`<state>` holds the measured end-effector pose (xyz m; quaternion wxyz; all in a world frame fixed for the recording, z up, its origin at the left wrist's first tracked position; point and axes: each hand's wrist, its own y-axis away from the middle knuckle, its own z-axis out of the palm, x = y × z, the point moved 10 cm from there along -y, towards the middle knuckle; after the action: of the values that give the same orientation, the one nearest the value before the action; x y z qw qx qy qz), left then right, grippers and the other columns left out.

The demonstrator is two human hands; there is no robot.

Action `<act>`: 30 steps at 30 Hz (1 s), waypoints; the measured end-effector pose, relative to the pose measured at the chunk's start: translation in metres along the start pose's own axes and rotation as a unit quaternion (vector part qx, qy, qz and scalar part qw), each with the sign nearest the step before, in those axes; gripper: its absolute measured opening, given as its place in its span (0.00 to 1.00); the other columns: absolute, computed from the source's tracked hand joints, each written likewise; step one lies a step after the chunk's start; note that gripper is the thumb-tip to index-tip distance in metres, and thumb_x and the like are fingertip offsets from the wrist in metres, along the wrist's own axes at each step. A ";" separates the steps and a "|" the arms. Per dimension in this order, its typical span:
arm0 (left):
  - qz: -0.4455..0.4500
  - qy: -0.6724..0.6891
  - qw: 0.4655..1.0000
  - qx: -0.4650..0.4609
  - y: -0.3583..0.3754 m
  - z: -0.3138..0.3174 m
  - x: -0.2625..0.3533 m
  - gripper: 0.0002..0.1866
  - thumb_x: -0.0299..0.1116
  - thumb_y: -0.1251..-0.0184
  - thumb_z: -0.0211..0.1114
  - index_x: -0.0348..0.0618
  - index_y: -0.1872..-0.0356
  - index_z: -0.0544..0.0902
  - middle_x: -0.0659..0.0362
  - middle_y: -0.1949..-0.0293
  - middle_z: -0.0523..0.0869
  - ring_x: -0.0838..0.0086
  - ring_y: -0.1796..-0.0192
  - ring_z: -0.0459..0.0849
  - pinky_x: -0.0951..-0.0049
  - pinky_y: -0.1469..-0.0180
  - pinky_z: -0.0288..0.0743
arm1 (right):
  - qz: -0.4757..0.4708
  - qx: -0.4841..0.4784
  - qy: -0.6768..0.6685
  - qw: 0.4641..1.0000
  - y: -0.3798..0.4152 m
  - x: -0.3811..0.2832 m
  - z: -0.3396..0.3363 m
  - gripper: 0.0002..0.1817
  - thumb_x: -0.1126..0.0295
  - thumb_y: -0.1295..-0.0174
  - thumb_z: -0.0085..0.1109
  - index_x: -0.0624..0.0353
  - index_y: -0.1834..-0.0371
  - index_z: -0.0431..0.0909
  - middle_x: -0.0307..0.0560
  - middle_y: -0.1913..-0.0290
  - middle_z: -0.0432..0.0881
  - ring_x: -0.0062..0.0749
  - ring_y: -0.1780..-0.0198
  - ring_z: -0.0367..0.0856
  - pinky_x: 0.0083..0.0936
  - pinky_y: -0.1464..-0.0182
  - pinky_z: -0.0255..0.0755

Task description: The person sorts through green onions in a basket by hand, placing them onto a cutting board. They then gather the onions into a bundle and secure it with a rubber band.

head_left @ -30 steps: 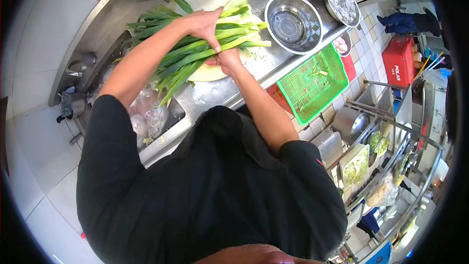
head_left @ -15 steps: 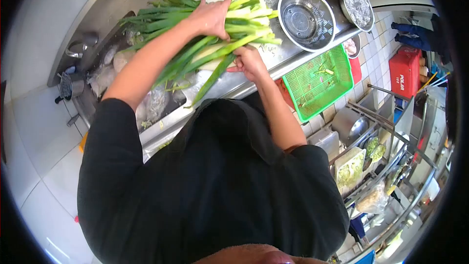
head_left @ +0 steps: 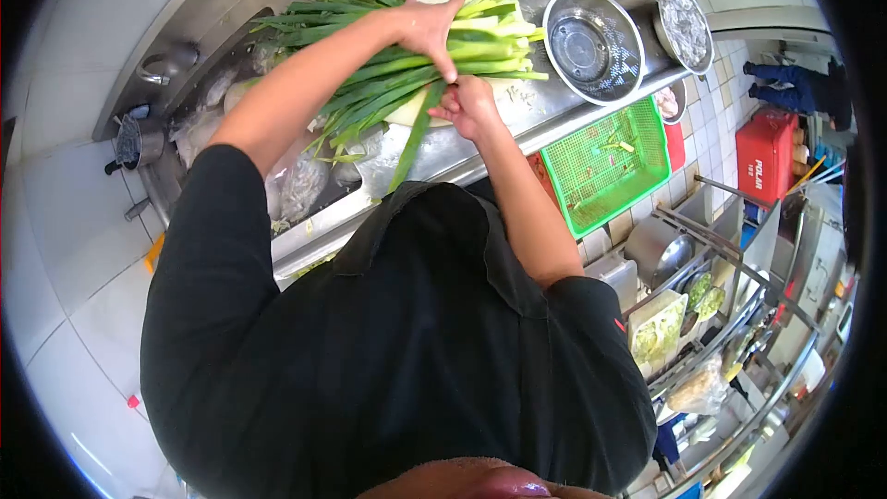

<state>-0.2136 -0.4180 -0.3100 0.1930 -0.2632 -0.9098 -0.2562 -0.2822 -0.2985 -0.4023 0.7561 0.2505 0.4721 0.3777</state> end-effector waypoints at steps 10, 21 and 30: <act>-0.038 -0.100 0.976 0.189 0.042 0.003 0.040 0.76 0.53 0.71 0.84 0.34 0.22 0.43 0.46 0.37 0.73 0.53 0.37 0.76 0.18 0.32 0.44 | -0.277 0.108 0.541 0.787 0.031 -0.055 -0.031 0.22 0.55 0.37 0.61 0.53 0.43 0.82 0.47 0.55 0.87 0.35 0.57 0.85 0.34 0.74 0.79; -0.045 -0.142 0.970 0.192 0.043 0.015 0.044 0.73 0.55 0.65 0.83 0.38 0.21 0.42 0.43 0.29 0.65 0.53 0.28 0.67 0.21 0.30 0.43 | -0.077 -0.009 0.127 0.989 0.043 -0.013 -0.038 0.12 0.75 0.40 0.57 0.61 0.53 0.81 0.35 0.77 0.77 0.18 0.83 0.65 0.28 0.77 0.71; -0.061 -0.138 0.970 0.191 0.040 0.018 0.038 0.67 0.37 0.59 0.80 0.39 0.21 0.40 0.46 0.30 0.67 0.55 0.29 0.68 0.32 0.25 0.48 | -0.207 0.187 0.374 0.884 0.105 -0.171 -0.133 0.14 0.65 0.38 0.61 0.59 0.55 0.88 0.43 0.60 0.90 0.23 0.62 0.84 0.26 0.70 0.78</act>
<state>-0.2240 -0.3636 -0.2916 0.0960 -0.1979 -0.9742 -0.0502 -0.4836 -0.3716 -0.2925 0.5232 0.1238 0.8231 0.1825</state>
